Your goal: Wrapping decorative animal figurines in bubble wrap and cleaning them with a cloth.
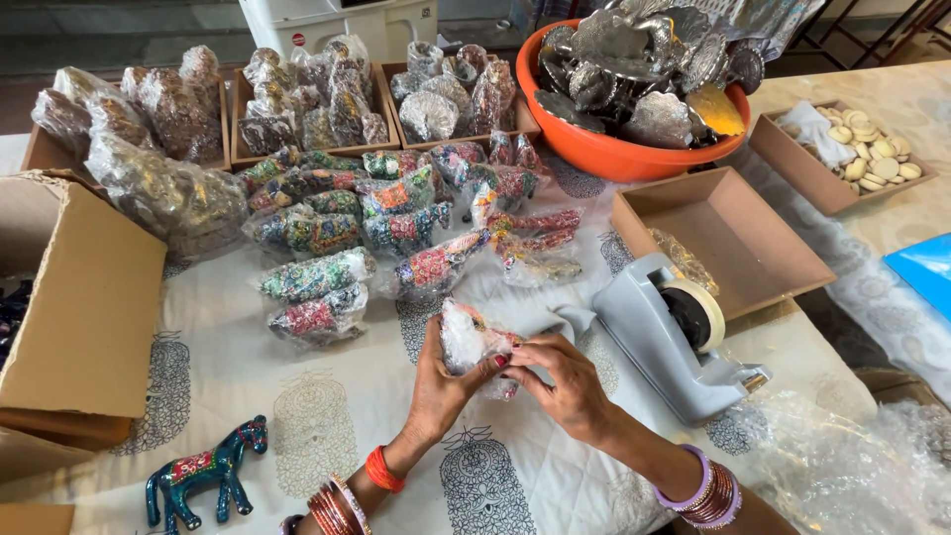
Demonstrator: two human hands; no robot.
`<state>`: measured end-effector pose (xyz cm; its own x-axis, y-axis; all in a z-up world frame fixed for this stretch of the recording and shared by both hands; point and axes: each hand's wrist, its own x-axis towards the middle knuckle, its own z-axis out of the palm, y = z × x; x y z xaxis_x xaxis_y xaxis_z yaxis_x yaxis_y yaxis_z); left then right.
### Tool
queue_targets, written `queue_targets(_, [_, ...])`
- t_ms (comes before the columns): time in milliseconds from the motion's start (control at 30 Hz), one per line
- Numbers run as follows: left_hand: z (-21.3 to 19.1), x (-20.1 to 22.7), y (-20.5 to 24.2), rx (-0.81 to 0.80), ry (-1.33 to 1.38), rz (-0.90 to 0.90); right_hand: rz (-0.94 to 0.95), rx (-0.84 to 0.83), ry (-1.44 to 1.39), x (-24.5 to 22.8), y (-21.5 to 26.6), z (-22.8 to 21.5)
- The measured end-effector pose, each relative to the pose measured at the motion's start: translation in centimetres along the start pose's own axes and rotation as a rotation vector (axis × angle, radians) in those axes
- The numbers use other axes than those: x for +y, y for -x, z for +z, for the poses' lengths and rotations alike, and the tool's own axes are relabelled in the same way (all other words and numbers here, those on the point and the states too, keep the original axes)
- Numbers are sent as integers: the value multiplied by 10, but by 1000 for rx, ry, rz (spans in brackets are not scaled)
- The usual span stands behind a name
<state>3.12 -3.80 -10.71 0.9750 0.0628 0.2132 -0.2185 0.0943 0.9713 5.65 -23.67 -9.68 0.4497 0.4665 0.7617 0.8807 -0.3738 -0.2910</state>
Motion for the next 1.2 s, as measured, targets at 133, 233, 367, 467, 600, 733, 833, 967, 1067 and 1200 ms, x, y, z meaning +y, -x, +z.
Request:
queue_targets(133, [1, -4, -1, 16, 114, -135, 140, -19, -130, 10, 20, 11])
queue_targets(233, [0, -7, 1, 7, 127, -100, 361, 69, -395, 2, 8, 7])
queue_targets(367, [1, -5, 0, 24, 110, -51, 691, -251, -579, 13, 9, 4])
queue_targets(467, [2, -3, 1, 24, 95, -56, 921, -346, -921, 11, 6, -2])
queue_targets(600, [5, 11, 3, -12, 133, -48, 897, -281, -972, 1, 3, -13])
queue_targets(733, [8, 16, 8, -22, 124, -69, 961, -254, -961, 7, 15, -8])
queue_targets(833, [8, 15, 9, 26, -63, -150, 911, -216, -879, 0, 17, -4])
queue_targets(967, [8, 12, 9, 29, -167, -182, 849, -155, -869, 1, 27, 5])
queue_targets(1067, [5, 7, 10, 9, -186, -169, 830, -124, -903, 1, 31, 12])
queue_targets(1200, [2, -10, 12, -83, -252, 55, 874, -70, -821, 29, 63, 30])
